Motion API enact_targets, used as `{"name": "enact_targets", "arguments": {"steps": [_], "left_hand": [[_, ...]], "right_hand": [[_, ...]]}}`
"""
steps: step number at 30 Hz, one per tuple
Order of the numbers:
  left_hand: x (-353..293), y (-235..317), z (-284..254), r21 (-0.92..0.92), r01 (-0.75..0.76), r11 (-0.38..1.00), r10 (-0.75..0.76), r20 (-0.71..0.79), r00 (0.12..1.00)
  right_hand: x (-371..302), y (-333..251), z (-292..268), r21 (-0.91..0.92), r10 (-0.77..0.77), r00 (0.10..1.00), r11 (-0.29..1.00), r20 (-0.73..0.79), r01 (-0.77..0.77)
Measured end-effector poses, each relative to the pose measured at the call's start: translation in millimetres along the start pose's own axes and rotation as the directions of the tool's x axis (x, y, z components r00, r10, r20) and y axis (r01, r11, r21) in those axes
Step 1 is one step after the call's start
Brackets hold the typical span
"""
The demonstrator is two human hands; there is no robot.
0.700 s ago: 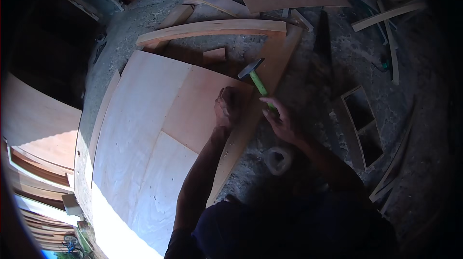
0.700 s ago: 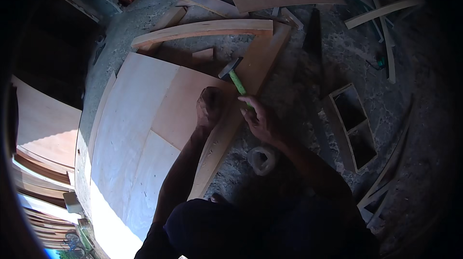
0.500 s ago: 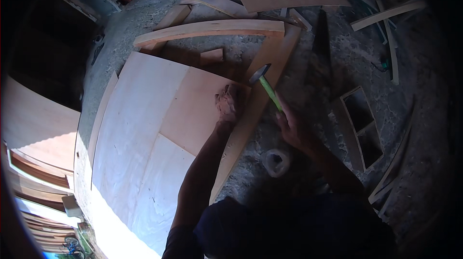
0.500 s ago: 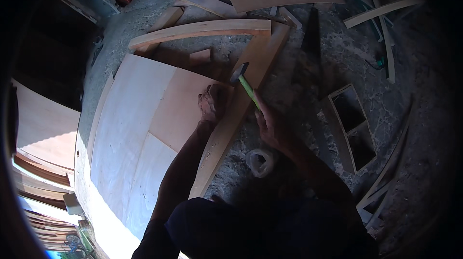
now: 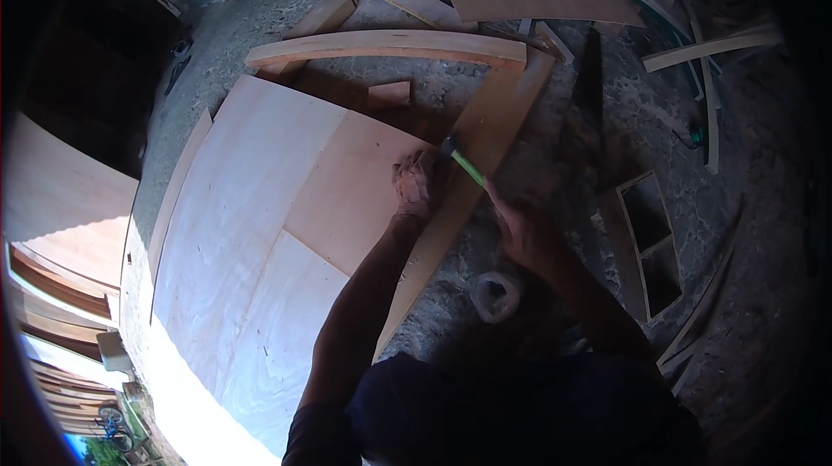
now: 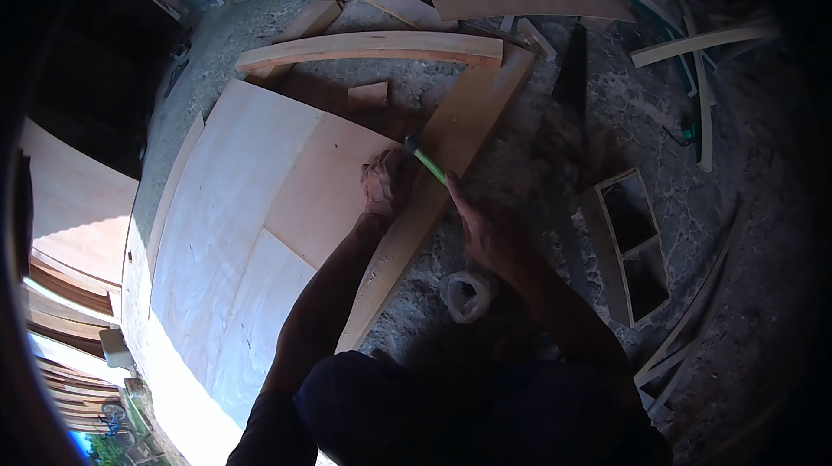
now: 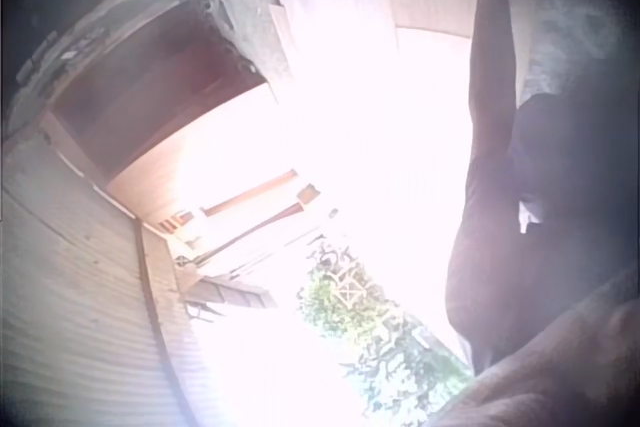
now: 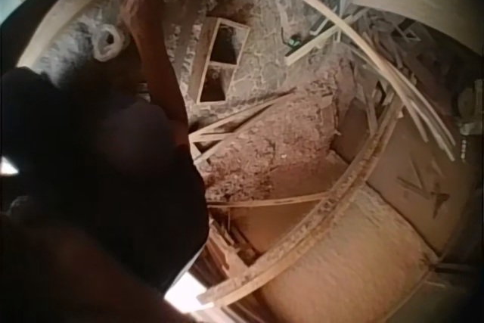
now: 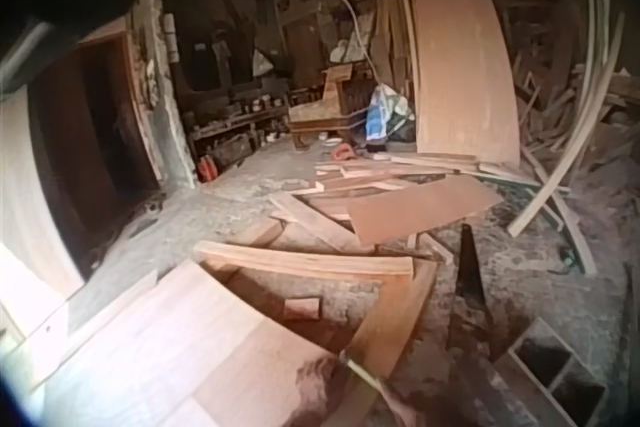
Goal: The person hammers nails into a wooden frame to attach a large plywood sheet. They then move the assembled piece and position another sheet on the floor, continuing to hammer nails along the edges to secure the wood pieces together.
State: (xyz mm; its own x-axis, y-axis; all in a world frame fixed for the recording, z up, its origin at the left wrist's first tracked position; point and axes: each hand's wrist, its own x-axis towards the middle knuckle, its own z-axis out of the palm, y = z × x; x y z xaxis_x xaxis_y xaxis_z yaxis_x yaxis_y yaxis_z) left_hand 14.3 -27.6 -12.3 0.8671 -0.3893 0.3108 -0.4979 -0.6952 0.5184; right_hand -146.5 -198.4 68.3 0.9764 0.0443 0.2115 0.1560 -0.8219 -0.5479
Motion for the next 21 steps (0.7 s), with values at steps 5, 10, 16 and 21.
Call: {"name": "enact_targets", "arguments": {"steps": [5,10,16,21], "left_hand": [[0,-3,2,0.015,0.003,1.0,-0.003,0.005,1.0],[-2,-4,0,-0.041,-0.038,0.998,0.037,-0.021,0.999],[-5,1,-13,-0.319,0.163,0.934,-0.221,-0.154,0.963],[-6,5,-20,-0.342,0.152,0.927,-0.231,-0.203,0.952]], "right_hand": [[2,-3,-3,0.038,-0.077,0.992,0.996,-0.102,0.081],[7,-10,-13,0.001,-0.023,1.0,1.0,-0.001,0.023],[11,-16,-17,0.071,-0.015,0.994,0.997,-0.109,0.023],[10,-12,-11,0.018,-0.054,0.997,0.998,-0.057,0.055]]}}
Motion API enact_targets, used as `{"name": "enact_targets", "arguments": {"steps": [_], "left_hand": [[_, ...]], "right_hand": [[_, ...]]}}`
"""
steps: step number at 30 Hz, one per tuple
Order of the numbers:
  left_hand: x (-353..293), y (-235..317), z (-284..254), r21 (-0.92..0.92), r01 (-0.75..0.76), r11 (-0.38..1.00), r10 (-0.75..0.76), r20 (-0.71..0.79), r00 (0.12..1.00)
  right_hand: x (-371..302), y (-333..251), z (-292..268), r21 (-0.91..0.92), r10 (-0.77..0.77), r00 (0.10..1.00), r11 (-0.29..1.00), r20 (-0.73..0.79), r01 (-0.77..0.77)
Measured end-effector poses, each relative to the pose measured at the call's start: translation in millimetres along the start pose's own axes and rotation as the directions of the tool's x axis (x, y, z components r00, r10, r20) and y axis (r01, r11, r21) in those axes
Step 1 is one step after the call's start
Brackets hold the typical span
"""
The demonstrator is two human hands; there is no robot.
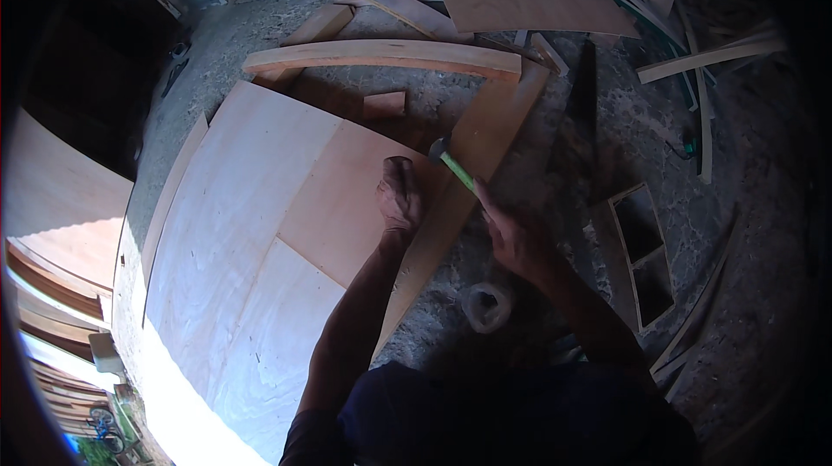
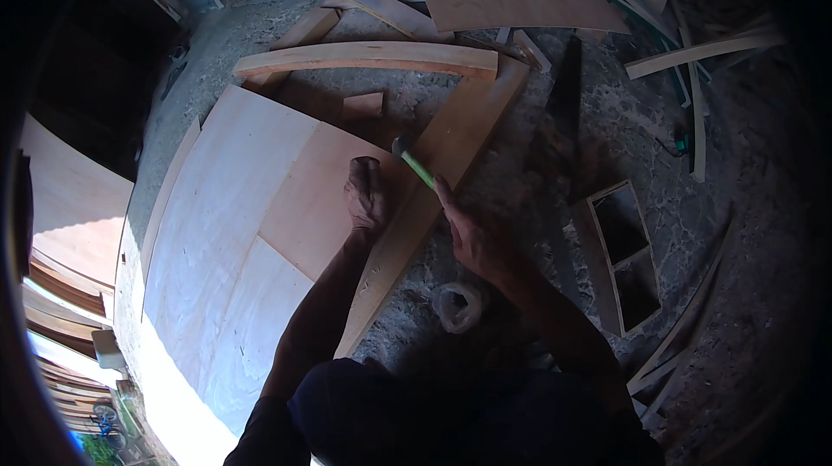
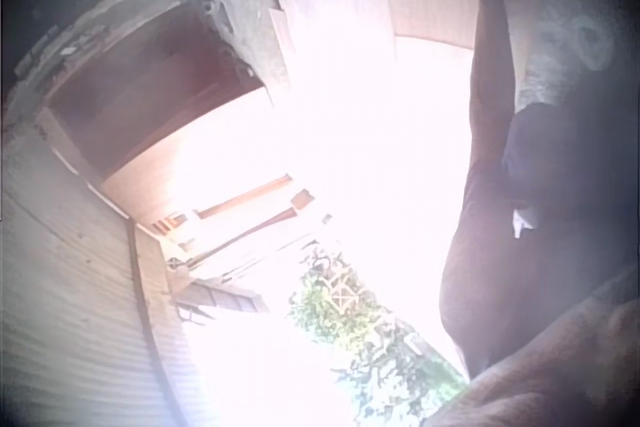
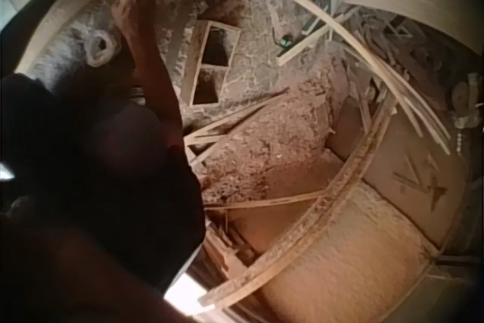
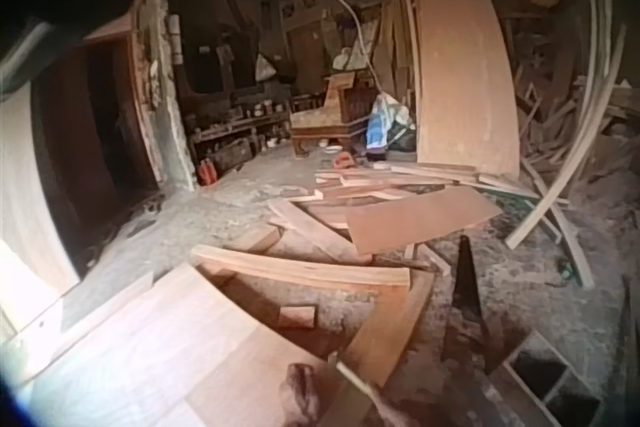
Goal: The person hammers nails into a wooden frame to attach a large plywood sheet. They then move the assembled piece and position another sheet on the floor, continuing to hammer nails along the edges to secure the wood pieces together.
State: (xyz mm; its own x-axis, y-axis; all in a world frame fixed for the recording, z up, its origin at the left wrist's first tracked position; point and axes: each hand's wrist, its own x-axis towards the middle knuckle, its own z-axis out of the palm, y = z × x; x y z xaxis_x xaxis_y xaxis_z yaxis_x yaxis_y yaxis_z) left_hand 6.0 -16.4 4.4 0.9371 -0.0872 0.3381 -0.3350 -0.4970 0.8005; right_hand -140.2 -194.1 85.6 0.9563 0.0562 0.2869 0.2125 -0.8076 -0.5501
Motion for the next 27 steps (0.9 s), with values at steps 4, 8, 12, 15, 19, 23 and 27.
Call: {"name": "enact_targets", "arguments": {"steps": [4,8,12,15,19,23,27], "left_hand": [[3,2,1,-0.007,0.002,1.0,-0.002,0.01,1.0],[1,2,1,-0.045,0.018,0.999,-0.017,0.018,1.0],[0,3,0,-0.018,-0.017,1.0,0.017,-0.01,1.0],[0,2,0,-0.04,0.016,0.999,-0.016,-0.004,1.0],[0,4,-3,-0.068,0.058,0.996,-0.058,-0.002,0.998],[-6,16,-9,-0.048,0.067,0.997,-0.064,0.045,0.997],[-44,46,-7,-0.27,0.077,0.96,0.002,0.281,0.96]], "right_hand": [[-2,2,3,0.11,-0.1,0.962,0.985,-0.253,0.131],[-4,0,6,0.008,0.233,0.942,0.97,0.242,-0.243],[-5,-4,8,0.143,0.0,0.995,0.99,-0.095,0.014],[-6,-1,11,0.093,-0.003,0.997,0.996,-0.083,0.011],[-8,6,17,0.019,0.052,0.995,0.998,0.081,-0.054],[-7,8,23,-0.02,0.245,0.939,0.969,0.242,-0.247],[0,2,28,0.286,0.105,0.994,0.952,0.017,-0.106]]}}
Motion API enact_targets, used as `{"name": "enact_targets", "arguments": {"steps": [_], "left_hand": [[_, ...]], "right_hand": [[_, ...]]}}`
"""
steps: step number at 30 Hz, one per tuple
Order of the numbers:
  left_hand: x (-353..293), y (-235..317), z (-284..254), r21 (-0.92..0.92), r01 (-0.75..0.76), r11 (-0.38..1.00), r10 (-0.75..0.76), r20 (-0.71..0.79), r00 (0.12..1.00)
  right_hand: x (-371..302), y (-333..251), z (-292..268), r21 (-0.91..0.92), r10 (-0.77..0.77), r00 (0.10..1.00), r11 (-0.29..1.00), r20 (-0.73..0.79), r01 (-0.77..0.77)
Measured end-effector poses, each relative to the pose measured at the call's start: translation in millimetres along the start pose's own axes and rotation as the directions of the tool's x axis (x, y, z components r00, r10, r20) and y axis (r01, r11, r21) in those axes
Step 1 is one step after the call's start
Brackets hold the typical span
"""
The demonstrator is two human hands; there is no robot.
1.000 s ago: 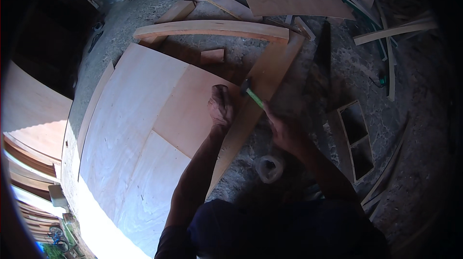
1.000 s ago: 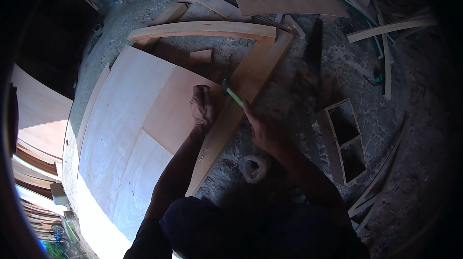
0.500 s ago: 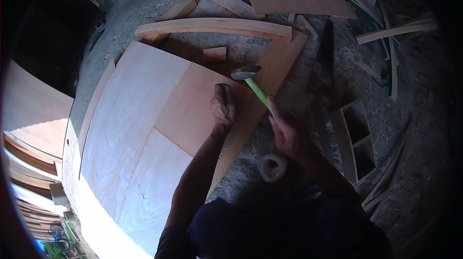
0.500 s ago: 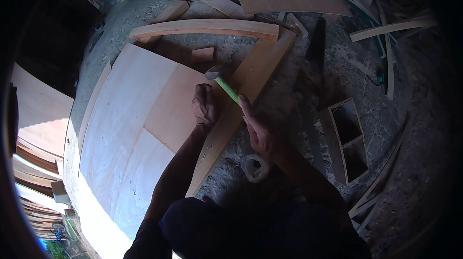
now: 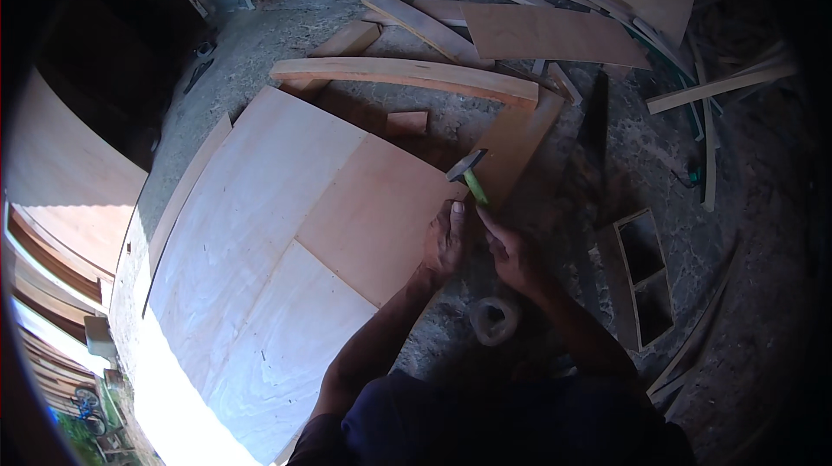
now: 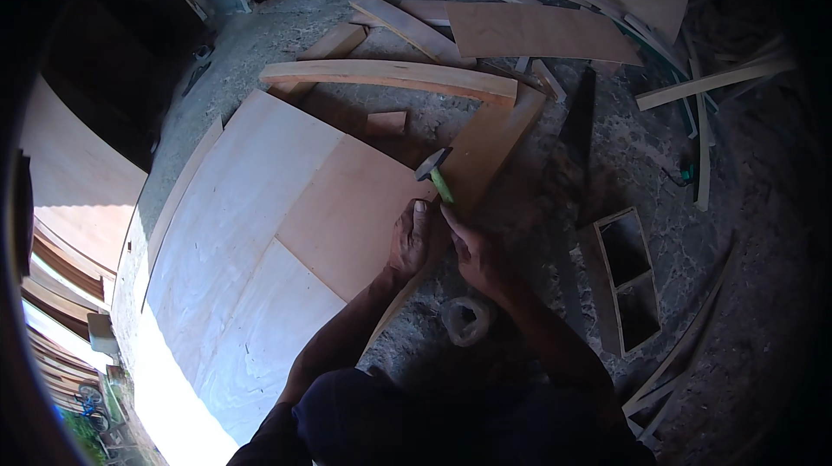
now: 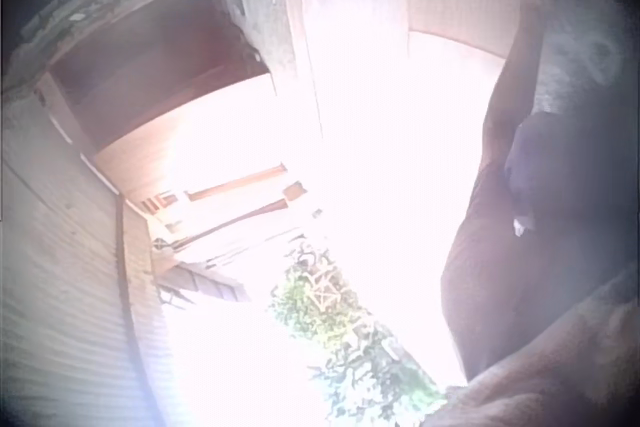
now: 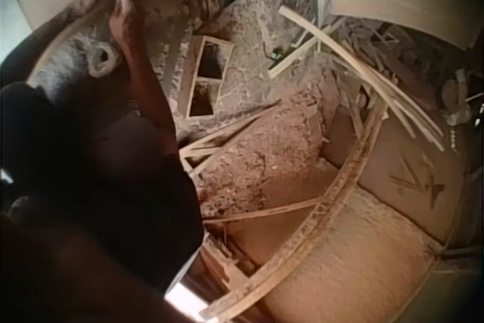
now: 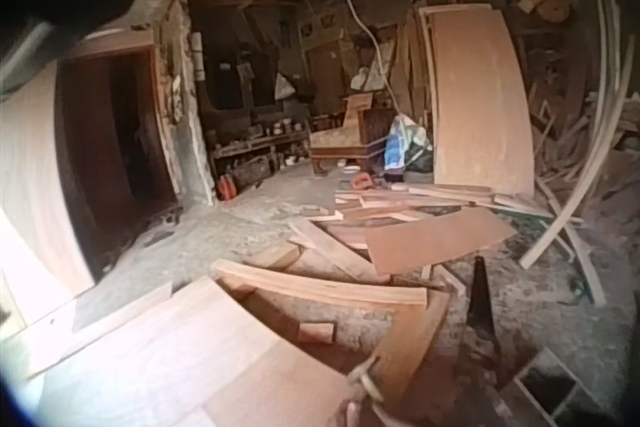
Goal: The person hammers nails into a wooden frame to attach a large plywood sheet. They then move the assembled piece and position another sheet on the floor, continuing to hammer nails along the edges to secure the wood pieces together.
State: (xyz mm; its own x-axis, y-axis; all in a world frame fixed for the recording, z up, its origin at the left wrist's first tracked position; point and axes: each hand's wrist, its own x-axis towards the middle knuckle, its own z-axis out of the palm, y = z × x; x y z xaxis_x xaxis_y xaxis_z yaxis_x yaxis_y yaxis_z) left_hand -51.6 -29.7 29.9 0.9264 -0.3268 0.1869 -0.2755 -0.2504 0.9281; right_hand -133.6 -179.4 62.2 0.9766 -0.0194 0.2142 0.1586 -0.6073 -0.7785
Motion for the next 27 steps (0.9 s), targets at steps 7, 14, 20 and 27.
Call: {"name": "enact_targets", "arguments": {"steps": [7,14,20,27], "left_hand": [[-19,18,1,-0.045,0.164,0.985,-0.153,0.191,0.97],[-24,5,-11,-0.068,0.265,0.962,-0.24,0.253,0.937],[-22,-4,-36,-0.776,0.566,0.277,-0.375,0.455,0.808],[-32,3,-40,-0.89,0.455,0.024,-0.318,0.425,0.847]], "right_hand": [[0,-9,18,0.195,0.063,0.998,0.979,-0.032,-0.055],[1,-9,33,0.107,0.104,0.988,0.987,0.117,-0.117],[7,-21,34,0.426,-0.001,0.998,0.905,0.059,-0.024],[9,-32,29,0.142,0.116,0.987,0.981,0.11,-0.131]]}}
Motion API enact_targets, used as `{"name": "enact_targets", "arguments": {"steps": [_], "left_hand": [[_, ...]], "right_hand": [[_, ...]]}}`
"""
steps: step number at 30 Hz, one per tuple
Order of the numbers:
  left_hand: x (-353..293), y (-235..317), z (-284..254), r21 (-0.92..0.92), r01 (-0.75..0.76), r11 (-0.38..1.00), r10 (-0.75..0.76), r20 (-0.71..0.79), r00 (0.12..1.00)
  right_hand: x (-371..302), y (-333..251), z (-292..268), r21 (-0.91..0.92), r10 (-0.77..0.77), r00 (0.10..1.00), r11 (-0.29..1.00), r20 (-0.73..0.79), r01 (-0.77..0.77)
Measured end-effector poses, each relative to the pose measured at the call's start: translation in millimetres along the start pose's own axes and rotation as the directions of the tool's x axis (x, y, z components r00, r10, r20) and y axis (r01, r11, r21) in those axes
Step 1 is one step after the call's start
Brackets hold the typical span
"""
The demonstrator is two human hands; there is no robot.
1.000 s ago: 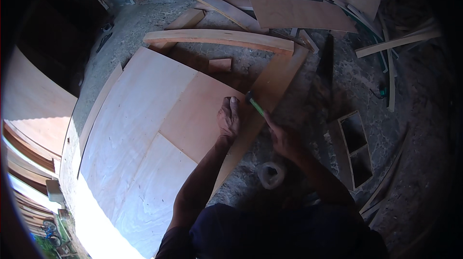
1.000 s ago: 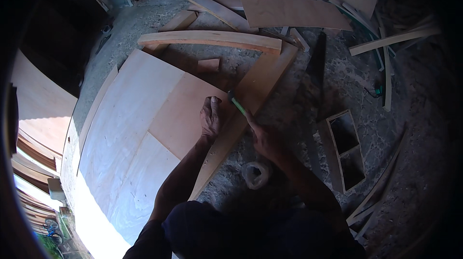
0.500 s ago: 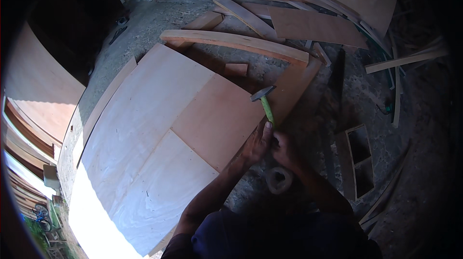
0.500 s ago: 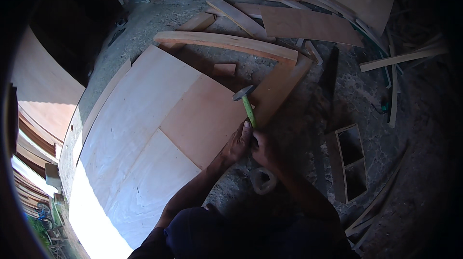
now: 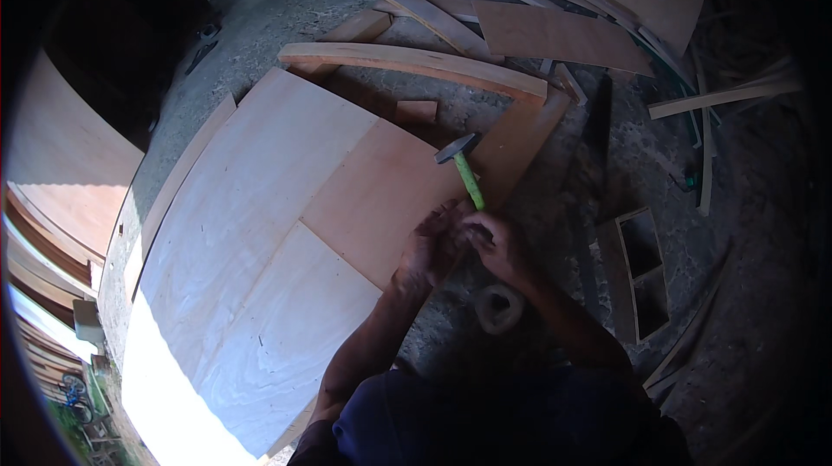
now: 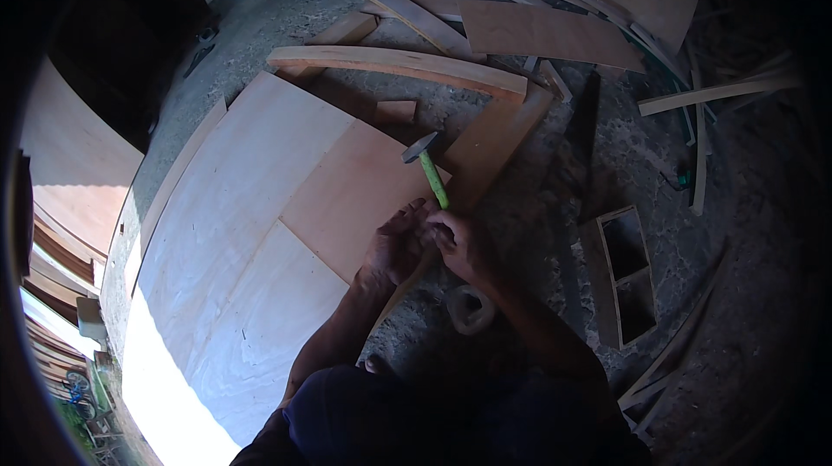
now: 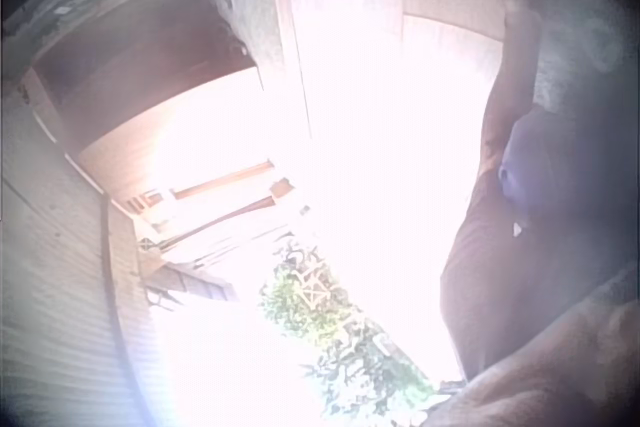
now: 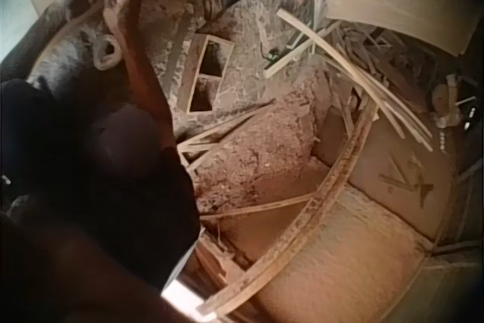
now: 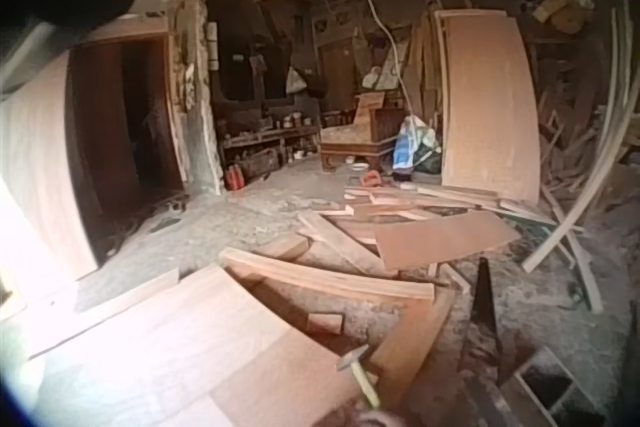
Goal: The person hammers nails into a wooden frame to attach a large plywood sheet. They then move the assembled piece and position another sheet on the floor, continuing to hammer nails along the edges to secure the wood pieces together.
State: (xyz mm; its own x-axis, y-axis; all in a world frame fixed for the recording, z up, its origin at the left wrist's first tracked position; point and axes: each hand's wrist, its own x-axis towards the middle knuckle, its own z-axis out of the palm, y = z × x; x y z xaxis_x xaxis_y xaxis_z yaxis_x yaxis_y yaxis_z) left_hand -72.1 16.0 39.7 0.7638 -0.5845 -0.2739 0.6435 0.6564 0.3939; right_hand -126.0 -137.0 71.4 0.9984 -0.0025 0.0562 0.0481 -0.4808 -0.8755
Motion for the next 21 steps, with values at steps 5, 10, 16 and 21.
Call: {"name": "enact_targets", "arguments": {"steps": [5,10,16,21], "left_hand": [[-5,-2,-7,0.205,-0.178,0.962,0.194,-0.058,0.979],[-32,-22,-30,0.733,-0.095,0.673,0.116,0.023,0.993],[-68,-75,-66,0.948,-0.187,-0.256,0.207,0.243,0.948],[-80,-101,-110,0.871,-0.181,-0.457,0.246,0.32,0.915]], "right_hand": [[-6,7,-9,0.065,-0.045,0.997,0.997,-0.069,0.049],[-21,31,-32,-0.012,-0.105,0.984,0.995,-0.144,0.104],[-41,52,-54,-0.111,-0.118,0.978,0.989,-0.175,0.099],[-58,60,-58,-0.069,-0.044,0.989,0.997,-0.143,0.035]]}}
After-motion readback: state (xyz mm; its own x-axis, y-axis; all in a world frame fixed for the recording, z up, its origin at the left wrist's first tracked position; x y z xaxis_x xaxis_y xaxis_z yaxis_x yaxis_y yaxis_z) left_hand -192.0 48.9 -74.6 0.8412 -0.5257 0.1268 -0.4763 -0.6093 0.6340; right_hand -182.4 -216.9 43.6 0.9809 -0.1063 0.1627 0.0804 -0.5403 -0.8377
